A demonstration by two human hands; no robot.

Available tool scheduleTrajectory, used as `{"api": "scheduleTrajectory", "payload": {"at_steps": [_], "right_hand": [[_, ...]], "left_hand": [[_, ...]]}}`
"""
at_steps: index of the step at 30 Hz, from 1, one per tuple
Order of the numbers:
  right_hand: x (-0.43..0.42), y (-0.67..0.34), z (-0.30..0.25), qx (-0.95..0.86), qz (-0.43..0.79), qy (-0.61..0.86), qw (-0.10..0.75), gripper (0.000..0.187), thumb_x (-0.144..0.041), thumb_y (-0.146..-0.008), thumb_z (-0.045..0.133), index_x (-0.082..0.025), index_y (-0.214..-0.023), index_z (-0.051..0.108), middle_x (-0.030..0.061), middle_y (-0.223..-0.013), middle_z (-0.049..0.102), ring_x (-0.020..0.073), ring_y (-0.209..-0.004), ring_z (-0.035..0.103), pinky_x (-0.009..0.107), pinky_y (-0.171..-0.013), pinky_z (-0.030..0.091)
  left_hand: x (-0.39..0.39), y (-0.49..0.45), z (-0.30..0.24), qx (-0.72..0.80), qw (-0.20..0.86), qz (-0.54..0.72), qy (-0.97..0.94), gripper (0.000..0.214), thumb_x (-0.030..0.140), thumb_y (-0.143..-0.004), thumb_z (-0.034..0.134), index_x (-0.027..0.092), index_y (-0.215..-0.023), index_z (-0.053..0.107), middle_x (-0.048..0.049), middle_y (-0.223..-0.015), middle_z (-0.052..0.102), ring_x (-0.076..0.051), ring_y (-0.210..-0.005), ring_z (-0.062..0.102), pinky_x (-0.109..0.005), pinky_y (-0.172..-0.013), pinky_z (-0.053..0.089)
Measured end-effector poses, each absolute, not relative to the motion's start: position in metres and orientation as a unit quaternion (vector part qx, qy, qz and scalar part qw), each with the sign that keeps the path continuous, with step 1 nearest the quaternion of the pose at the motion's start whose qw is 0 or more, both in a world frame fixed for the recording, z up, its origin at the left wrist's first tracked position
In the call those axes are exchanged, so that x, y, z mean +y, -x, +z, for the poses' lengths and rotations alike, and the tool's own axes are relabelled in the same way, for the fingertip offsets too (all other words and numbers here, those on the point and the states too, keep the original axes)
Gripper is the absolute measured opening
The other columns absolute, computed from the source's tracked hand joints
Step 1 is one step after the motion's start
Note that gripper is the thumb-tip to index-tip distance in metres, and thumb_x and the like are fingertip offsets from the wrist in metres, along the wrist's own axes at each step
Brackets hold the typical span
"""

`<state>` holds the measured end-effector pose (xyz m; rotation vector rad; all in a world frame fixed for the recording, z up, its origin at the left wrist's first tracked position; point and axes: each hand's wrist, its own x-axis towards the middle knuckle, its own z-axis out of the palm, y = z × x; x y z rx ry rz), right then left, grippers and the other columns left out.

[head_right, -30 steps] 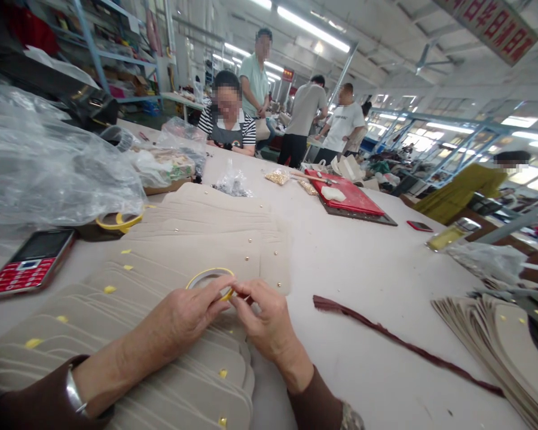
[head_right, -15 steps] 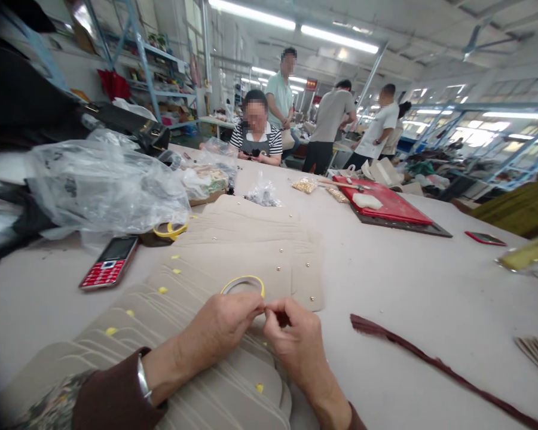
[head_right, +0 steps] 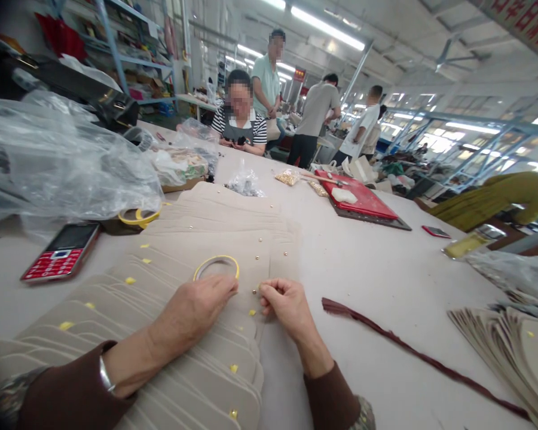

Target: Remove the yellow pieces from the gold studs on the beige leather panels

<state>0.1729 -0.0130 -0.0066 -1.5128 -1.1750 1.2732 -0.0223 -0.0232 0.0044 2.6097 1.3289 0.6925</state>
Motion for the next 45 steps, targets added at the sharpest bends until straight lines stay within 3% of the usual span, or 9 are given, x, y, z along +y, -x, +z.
{"api": "scheduleTrajectory", "payload": {"at_steps": [5, 15, 19, 22, 27, 31, 36, 41, 45], "right_hand": [[-0.013, -0.176, -0.010, -0.532, 0.472, 0.621, 0.330, 0.026, -0.038, -0.076, 0.064, -0.013, -0.075, 0.068, -0.0026, -0.053, 0.059, 0.0069, -0.040, 0.049, 0.018, -0.042, 0.040], [-0.013, -0.164, -0.011, -0.711, 0.216, 0.617, 0.259, 0.019, -0.023, -0.080, 0.056, -0.017, -0.068, 0.069, 0.0011, -0.064, 0.069, 0.0141, -0.057, 0.059, 0.024, -0.058, 0.042], [-0.012, -0.166, -0.013, -0.690, 0.234, 0.629, 0.270, 0.014, -0.025, -0.080, 0.058, -0.018, -0.084, 0.069, -0.0011, -0.058, 0.066, 0.0143, -0.052, 0.059, 0.025, -0.057, 0.043], [-0.014, -0.173, -0.016, -0.620, 0.305, 0.654, 0.309, 0.025, -0.033, -0.082, 0.059, -0.017, -0.100, 0.062, -0.0051, -0.051, 0.059, 0.0139, -0.043, 0.055, 0.024, -0.048, 0.043], [-0.022, -0.180, -0.019, -0.678, 0.265, 0.611, 0.312, 0.018, -0.031, -0.084, 0.059, -0.018, -0.075, 0.068, 0.0024, -0.065, 0.069, 0.0163, -0.060, 0.062, 0.027, -0.060, 0.046], [-0.023, -0.170, -0.021, -0.735, 0.150, 0.597, 0.286, 0.017, -0.025, -0.086, 0.058, -0.019, -0.078, 0.072, 0.0051, -0.078, 0.073, 0.0183, -0.072, 0.065, 0.028, -0.070, 0.044], [-0.021, -0.162, -0.016, -0.747, 0.132, 0.603, 0.245, 0.019, -0.022, -0.085, 0.058, -0.019, -0.072, 0.070, 0.0017, -0.068, 0.069, 0.0152, -0.064, 0.060, 0.025, -0.064, 0.040], [-0.025, -0.172, -0.006, -0.778, 0.254, 0.546, 0.180, 0.035, -0.027, -0.085, 0.058, -0.017, -0.052, 0.061, -0.0037, -0.050, 0.053, 0.0097, -0.048, 0.046, 0.022, -0.047, 0.028], [-0.027, -0.175, -0.003, -0.728, 0.273, 0.541, 0.320, 0.018, -0.023, -0.086, 0.058, -0.017, -0.076, 0.072, -0.0016, -0.063, 0.064, 0.0122, -0.057, 0.055, 0.022, -0.053, 0.038]], "left_hand": [[-0.016, 0.022, 0.011, 0.467, 0.049, 0.099, -0.877, 0.016, 0.012, -0.092, 0.044, 0.018, -0.090, 0.058, -0.0057, -0.092, 0.064, -0.024, -0.088, 0.055, -0.037, -0.078, 0.045], [-0.014, 0.022, 0.007, 0.457, 0.069, 0.092, -0.882, 0.016, 0.012, -0.093, 0.042, 0.018, -0.093, 0.057, -0.0043, -0.093, 0.062, -0.022, -0.086, 0.051, -0.036, -0.077, 0.041], [-0.014, 0.022, 0.005, 0.451, 0.066, 0.092, -0.885, 0.017, 0.012, -0.093, 0.041, 0.018, -0.093, 0.057, -0.0044, -0.093, 0.062, -0.022, -0.086, 0.051, -0.037, -0.077, 0.040], [-0.014, 0.023, 0.006, 0.451, 0.072, 0.092, -0.885, 0.018, 0.011, -0.093, 0.041, 0.018, -0.093, 0.057, -0.0044, -0.093, 0.062, -0.022, -0.086, 0.051, -0.036, -0.078, 0.040], [-0.015, 0.023, 0.009, 0.446, 0.083, 0.087, -0.887, 0.017, 0.008, -0.090, 0.043, 0.018, -0.093, 0.057, -0.0046, -0.093, 0.062, -0.021, -0.084, 0.051, -0.035, -0.077, 0.041], [-0.016, 0.023, 0.009, 0.435, 0.082, 0.094, -0.892, 0.017, 0.011, -0.092, 0.042, 0.017, -0.093, 0.058, -0.0047, -0.091, 0.062, -0.021, -0.083, 0.052, -0.035, -0.077, 0.043], [-0.019, 0.026, 0.007, 0.424, 0.075, 0.157, -0.889, 0.016, 0.013, -0.094, 0.043, 0.018, -0.091, 0.058, -0.0034, -0.087, 0.062, -0.020, -0.082, 0.056, -0.034, -0.075, 0.046], [-0.017, 0.031, 0.002, 0.402, 0.091, 0.280, -0.867, 0.017, 0.016, -0.095, 0.043, 0.020, -0.105, 0.057, -0.0022, -0.091, 0.069, -0.017, -0.082, 0.065, -0.028, -0.072, 0.052], [-0.016, 0.032, -0.005, 0.370, 0.077, 0.334, -0.863, 0.027, 0.020, -0.096, 0.044, 0.020, -0.123, 0.049, -0.0049, -0.102, 0.072, -0.016, -0.085, 0.069, -0.027, -0.072, 0.055]]}}
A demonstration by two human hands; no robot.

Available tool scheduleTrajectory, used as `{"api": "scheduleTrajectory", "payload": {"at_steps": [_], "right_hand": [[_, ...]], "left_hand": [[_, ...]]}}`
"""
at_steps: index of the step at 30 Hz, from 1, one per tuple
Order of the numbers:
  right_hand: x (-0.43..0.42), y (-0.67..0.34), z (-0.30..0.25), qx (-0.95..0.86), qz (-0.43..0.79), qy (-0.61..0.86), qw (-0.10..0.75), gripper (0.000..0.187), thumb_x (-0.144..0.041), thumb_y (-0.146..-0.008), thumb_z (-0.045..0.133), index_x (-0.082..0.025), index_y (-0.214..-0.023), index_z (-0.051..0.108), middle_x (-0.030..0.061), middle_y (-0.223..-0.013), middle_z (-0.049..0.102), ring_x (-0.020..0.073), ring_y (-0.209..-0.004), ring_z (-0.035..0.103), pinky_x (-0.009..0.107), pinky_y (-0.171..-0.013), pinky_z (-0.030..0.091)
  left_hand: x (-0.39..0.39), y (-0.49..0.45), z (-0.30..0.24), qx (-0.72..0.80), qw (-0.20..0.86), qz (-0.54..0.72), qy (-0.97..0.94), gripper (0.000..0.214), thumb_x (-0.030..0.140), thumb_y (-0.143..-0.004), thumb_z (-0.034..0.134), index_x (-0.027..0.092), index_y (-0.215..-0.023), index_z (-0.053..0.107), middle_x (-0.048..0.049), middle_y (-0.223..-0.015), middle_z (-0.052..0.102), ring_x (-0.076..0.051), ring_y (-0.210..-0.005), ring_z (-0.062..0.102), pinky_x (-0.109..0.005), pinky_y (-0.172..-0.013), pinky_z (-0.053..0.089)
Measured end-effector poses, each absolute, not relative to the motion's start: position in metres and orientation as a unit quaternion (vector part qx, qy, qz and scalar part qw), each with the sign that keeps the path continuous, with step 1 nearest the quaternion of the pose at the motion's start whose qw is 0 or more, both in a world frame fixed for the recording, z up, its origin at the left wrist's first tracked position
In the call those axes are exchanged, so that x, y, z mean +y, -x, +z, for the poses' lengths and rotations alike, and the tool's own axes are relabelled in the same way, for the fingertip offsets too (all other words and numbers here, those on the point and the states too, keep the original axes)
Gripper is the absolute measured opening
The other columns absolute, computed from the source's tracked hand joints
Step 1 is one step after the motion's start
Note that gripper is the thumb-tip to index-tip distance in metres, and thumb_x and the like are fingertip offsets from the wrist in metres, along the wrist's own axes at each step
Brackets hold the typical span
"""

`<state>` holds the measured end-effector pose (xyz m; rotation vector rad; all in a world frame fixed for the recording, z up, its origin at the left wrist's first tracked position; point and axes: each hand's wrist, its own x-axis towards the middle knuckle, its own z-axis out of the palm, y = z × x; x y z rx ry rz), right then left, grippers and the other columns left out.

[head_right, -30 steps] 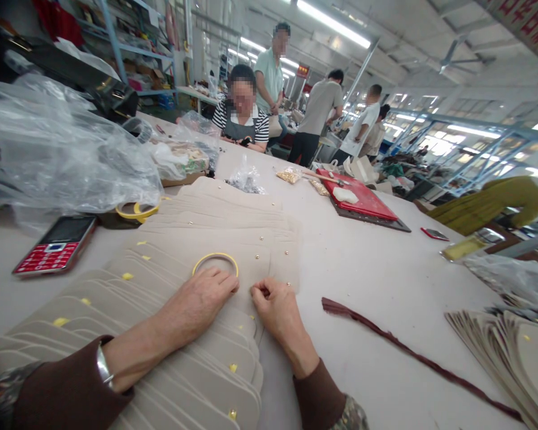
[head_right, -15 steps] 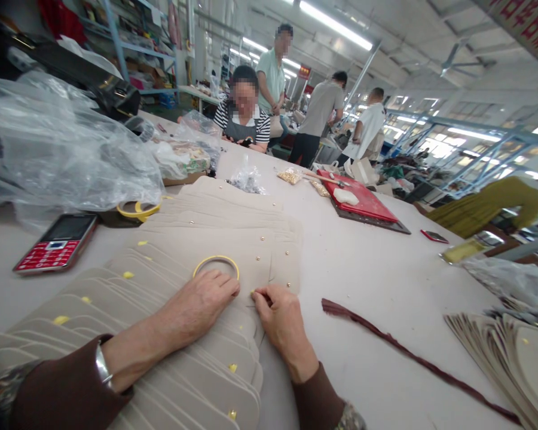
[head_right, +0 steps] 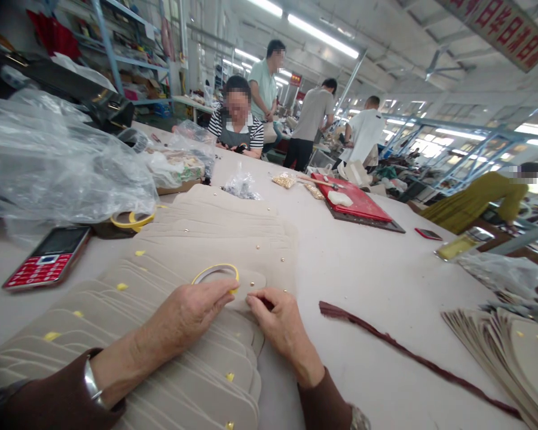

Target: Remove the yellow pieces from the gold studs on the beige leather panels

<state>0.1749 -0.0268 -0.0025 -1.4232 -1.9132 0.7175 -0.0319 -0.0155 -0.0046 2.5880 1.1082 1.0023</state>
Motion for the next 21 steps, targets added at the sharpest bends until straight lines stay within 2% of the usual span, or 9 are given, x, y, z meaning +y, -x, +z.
{"api": "scheduleTrajectory", "payload": {"at_steps": [2, 5, 11, 14, 17, 21], "right_hand": [[-0.028, -0.171, -0.002, -0.718, 0.260, 0.509, 0.398, 0.015, -0.021, -0.085, 0.060, -0.017, -0.092, 0.072, 0.0018, -0.078, 0.070, 0.0141, -0.067, 0.061, 0.023, -0.061, 0.045], [-0.028, -0.163, 0.000, -0.755, 0.218, 0.438, 0.436, 0.016, -0.016, -0.085, 0.060, -0.017, -0.098, 0.069, 0.0043, -0.085, 0.070, 0.0145, -0.072, 0.062, 0.024, -0.067, 0.049], [-0.027, -0.152, -0.002, -0.800, 0.118, 0.394, 0.437, 0.016, -0.008, -0.085, 0.052, -0.018, -0.083, 0.065, 0.0042, -0.074, 0.067, 0.0145, -0.067, 0.061, 0.025, -0.065, 0.048], [-0.028, -0.149, -0.006, -0.802, 0.054, 0.399, 0.441, 0.016, -0.008, -0.081, 0.050, -0.018, -0.079, 0.062, 0.0030, -0.067, 0.065, 0.0140, -0.061, 0.060, 0.023, -0.060, 0.047], [-0.029, -0.147, -0.013, -0.787, 0.017, 0.417, 0.454, 0.017, -0.009, -0.078, 0.049, -0.020, -0.075, 0.061, 0.0014, -0.061, 0.063, 0.0133, -0.055, 0.059, 0.022, -0.054, 0.045], [-0.026, -0.145, -0.022, -0.766, 0.028, 0.460, 0.448, 0.016, -0.010, -0.072, 0.051, -0.021, -0.069, 0.062, 0.0006, -0.057, 0.063, 0.0131, -0.051, 0.057, 0.022, -0.052, 0.044]], "left_hand": [[-0.016, 0.031, -0.007, 0.373, 0.064, 0.331, -0.864, 0.035, 0.020, -0.097, 0.043, 0.019, -0.132, 0.042, -0.0063, -0.102, 0.073, -0.017, -0.085, 0.071, -0.027, -0.069, 0.055], [-0.018, 0.029, -0.007, 0.381, 0.056, 0.318, -0.867, 0.034, 0.021, -0.098, 0.041, 0.017, -0.131, 0.040, -0.0063, -0.096, 0.073, -0.018, -0.079, 0.071, -0.027, -0.062, 0.054], [-0.020, 0.028, -0.003, 0.393, 0.092, 0.269, -0.875, 0.023, 0.021, -0.097, 0.041, 0.019, -0.119, 0.045, -0.0020, -0.085, 0.071, -0.019, -0.073, 0.070, -0.027, -0.056, 0.050], [-0.019, 0.028, -0.004, 0.390, 0.113, 0.265, -0.875, 0.013, 0.021, -0.096, 0.040, 0.021, -0.103, 0.051, 0.0008, -0.077, 0.068, -0.017, -0.066, 0.068, -0.025, -0.053, 0.046], [-0.015, 0.029, -0.009, 0.375, 0.122, 0.287, -0.873, 0.016, 0.018, -0.094, 0.039, 0.023, -0.086, 0.052, 0.0033, -0.068, 0.064, -0.014, -0.059, 0.065, -0.022, -0.051, 0.044], [-0.009, 0.030, -0.017, 0.349, 0.118, 0.316, -0.874, 0.018, 0.012, -0.087, 0.043, 0.025, -0.083, 0.055, 0.0047, -0.069, 0.066, -0.011, -0.061, 0.065, -0.016, -0.053, 0.045]]}}
